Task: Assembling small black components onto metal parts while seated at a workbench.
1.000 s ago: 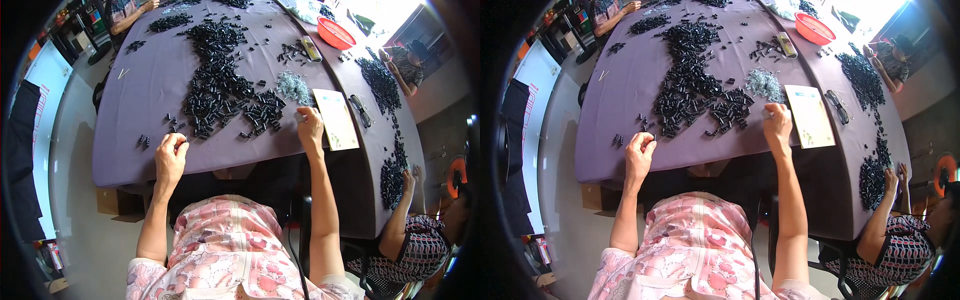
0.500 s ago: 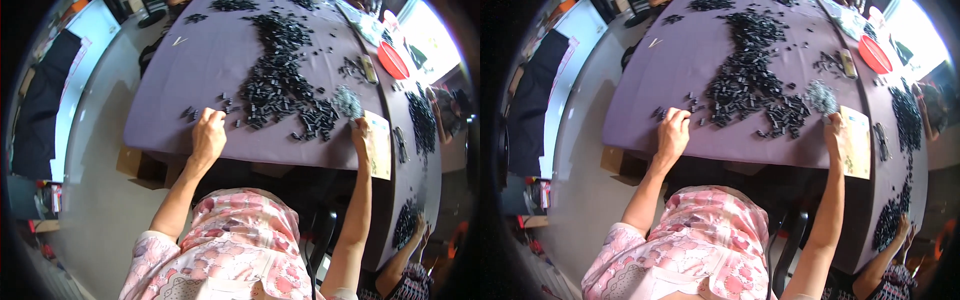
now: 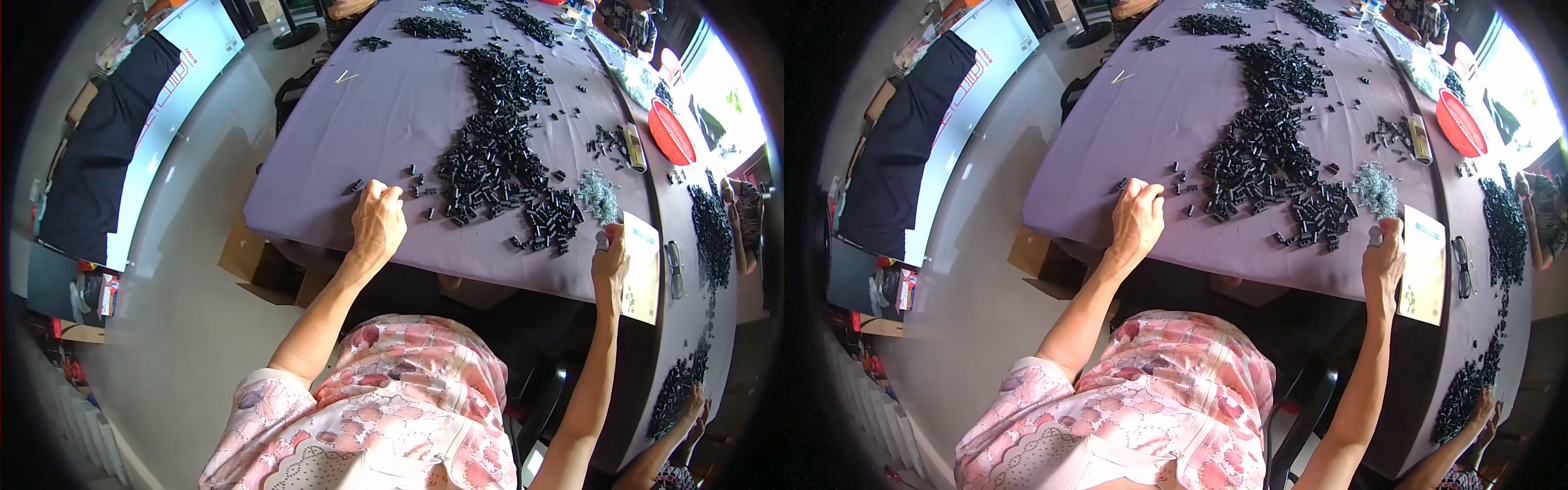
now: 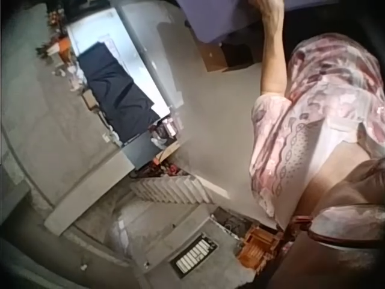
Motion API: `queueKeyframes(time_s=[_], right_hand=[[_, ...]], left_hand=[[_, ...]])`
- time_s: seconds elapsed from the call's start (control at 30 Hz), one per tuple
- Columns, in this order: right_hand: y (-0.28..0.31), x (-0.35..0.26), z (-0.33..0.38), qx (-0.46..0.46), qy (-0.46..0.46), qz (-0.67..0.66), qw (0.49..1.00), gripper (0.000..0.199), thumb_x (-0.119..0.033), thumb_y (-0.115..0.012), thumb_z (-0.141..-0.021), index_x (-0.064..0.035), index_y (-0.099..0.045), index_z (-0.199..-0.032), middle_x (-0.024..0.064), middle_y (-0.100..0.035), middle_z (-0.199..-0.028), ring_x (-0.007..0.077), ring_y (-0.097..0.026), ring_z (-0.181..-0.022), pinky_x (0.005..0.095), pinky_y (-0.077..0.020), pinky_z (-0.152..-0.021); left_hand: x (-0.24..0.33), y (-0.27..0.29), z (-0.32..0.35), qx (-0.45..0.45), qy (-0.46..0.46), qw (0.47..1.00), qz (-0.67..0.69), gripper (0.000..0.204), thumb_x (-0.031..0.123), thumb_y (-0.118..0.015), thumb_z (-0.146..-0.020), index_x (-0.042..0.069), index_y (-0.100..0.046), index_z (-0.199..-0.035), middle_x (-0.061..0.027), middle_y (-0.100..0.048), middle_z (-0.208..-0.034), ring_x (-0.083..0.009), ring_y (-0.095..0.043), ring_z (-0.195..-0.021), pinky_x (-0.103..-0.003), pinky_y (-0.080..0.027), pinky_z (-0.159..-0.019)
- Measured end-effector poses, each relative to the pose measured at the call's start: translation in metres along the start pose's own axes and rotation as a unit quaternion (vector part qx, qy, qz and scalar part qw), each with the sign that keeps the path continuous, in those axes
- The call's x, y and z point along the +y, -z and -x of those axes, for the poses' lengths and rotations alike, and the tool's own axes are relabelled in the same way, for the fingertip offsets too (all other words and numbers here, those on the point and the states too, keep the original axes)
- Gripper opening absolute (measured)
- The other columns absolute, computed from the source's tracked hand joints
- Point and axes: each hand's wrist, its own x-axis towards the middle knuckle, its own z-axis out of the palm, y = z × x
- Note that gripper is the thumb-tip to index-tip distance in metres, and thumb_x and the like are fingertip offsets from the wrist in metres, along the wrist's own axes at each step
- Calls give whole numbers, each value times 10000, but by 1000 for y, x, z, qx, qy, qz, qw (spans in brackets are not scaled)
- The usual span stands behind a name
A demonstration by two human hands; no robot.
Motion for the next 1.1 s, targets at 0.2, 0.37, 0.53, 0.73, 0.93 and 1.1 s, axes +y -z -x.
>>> queueKeyframes(time_s=[0.2, 0.37, 0.53, 0.73, 0.93, 1.1], right_hand=[[2, -28, 14, 13, -22, -189, 982, 306, 108, -459, -750, -45, -577, -988, 159, -639, -861, 300, -624, -806, 346, -473, -721], [-23, -11, 21, 45, -43, -286, 956, 346, 134, -456, -720, -37, -593, -987, 85, -617, -810, 153, -589, -782, 264, -448, -729], [-26, -10, 31, 49, -57, -328, 942, 364, 154, -427, -697, -19, -592, -971, 69, -616, -831, 141, -578, -816, 241, -436, -764], [-25, -14, 34, 38, -55, -319, 945, 302, 139, -495, -755, -33, -606, -977, 33, -614, -863, 96, -555, -833, 220, -438, -772], [-24, -14, 34, 57, -39, -319, 945, 325, 141, -463, -726, -31, -606, -962, 62, -626, -829, 124, -576, -801, 241, -449, -752], [-22, -16, 35, 38, -40, -304, 951, 317, 141, -490, -746, -35, -611, -980, 48, -629, -860, 111, -572, -829, 232, -444, -763]], left_hand=[[5, 5, -5, 1, -9, 1000, 12, 161, 52, -633, -758, 29, -601, -915, -137, -531, -894, -304, -565, -833, -384, -471, -734], [13, 0, -28, -2, -20, 998, 67, 192, 16, -610, -764, -14, -587, -953, -172, -537, -899, -327, -566, -837, -400, -468, -735], [7, -21, -48, -48, -30, 998, 38, 226, 7, -572, -786, -112, -517, -971, -283, -500, -887, -396, -543, -777, -437, -462, -734], [14, -31, -65, -116, -21, 993, -24, 150, 8, -533, -796, -78, -515, -918, -305, -504, -885, -441, -554, -782, -468, -466, -714], [-8, -13, -66, -47, -58, 997, -10, 208, 4, -521, -798, -22, -577, -996, -233, -558, -900, -384, -577, -828, -439, -468, -737], [-34, 13, -52, -13, -91, 995, -30, 127, 43, -593, -775, 13, -616, -897, -156, -571, -903, -323, -563, -832, -399, -463, -744]])
